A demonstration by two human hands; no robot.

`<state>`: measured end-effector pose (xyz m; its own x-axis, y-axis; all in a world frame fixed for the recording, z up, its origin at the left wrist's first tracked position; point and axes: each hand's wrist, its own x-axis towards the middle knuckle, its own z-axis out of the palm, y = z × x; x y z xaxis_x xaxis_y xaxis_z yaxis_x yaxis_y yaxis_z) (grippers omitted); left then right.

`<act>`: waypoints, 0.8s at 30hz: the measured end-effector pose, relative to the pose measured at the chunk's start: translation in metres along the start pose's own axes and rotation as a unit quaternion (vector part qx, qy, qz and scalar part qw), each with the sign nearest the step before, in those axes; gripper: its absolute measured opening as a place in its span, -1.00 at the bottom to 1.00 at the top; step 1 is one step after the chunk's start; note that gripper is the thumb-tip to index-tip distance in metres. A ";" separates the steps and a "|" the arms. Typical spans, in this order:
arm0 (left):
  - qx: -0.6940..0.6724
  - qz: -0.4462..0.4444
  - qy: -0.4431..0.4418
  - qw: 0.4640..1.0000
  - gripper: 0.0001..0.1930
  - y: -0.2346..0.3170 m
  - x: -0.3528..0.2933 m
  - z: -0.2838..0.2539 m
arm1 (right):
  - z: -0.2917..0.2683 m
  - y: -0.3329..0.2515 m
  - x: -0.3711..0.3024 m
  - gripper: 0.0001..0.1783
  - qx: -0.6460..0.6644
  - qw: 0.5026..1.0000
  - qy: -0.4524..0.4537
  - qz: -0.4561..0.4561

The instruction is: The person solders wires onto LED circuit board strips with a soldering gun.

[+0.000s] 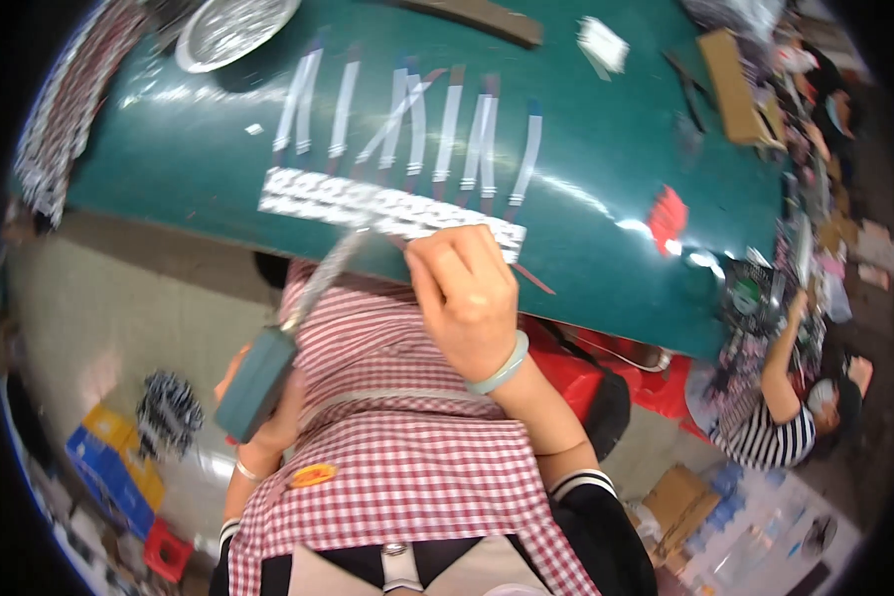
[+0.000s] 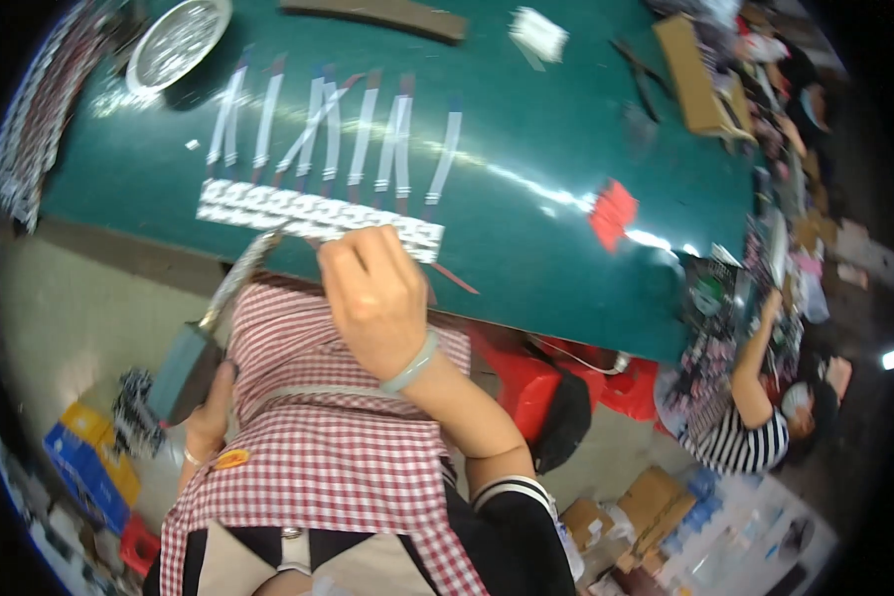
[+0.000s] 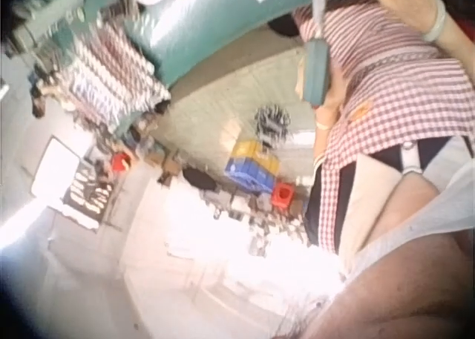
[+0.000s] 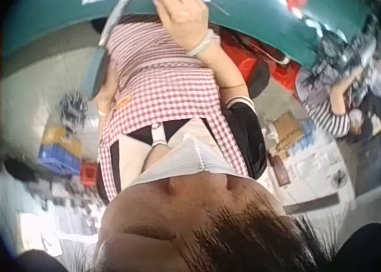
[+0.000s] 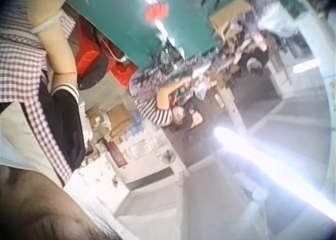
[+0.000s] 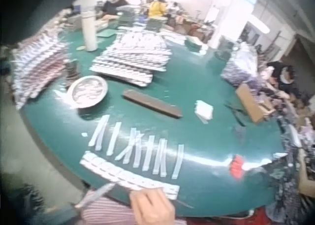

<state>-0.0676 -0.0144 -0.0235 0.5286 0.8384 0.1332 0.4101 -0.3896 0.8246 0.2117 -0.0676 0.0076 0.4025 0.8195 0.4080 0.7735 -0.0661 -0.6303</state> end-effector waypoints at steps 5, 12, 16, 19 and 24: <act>-0.045 -0.063 0.026 0.997 -0.75 -0.012 -0.005 0.000 | -0.082 0.064 -0.014 -0.90 -0.213 0.965 0.122 0.091; -0.059 -0.065 0.015 0.996 -0.70 -0.021 -0.004 0.006 | -0.147 0.154 -0.043 -0.86 -0.368 0.909 0.153 0.118; -0.053 -0.049 0.001 0.997 -0.60 -0.026 -0.014 0.002 | -0.146 0.158 -0.043 -0.88 -0.385 0.907 0.139 0.103; -0.068 -0.074 -0.017 0.995 -0.59 -0.017 -0.010 0.001 | -0.145 0.161 -0.043 -0.88 -0.406 0.901 0.128 0.089; -0.074 -0.061 -0.022 0.995 -0.58 -0.025 -0.008 -0.003 | -0.150 0.163 -0.043 -0.85 -0.436 0.893 0.096 0.065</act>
<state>-0.0846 -0.0104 -0.0434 0.5154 0.8569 0.0061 0.3607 -0.2234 0.9055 0.3943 -0.1986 -0.0138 0.5282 0.6654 0.5275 0.7678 -0.6396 0.0380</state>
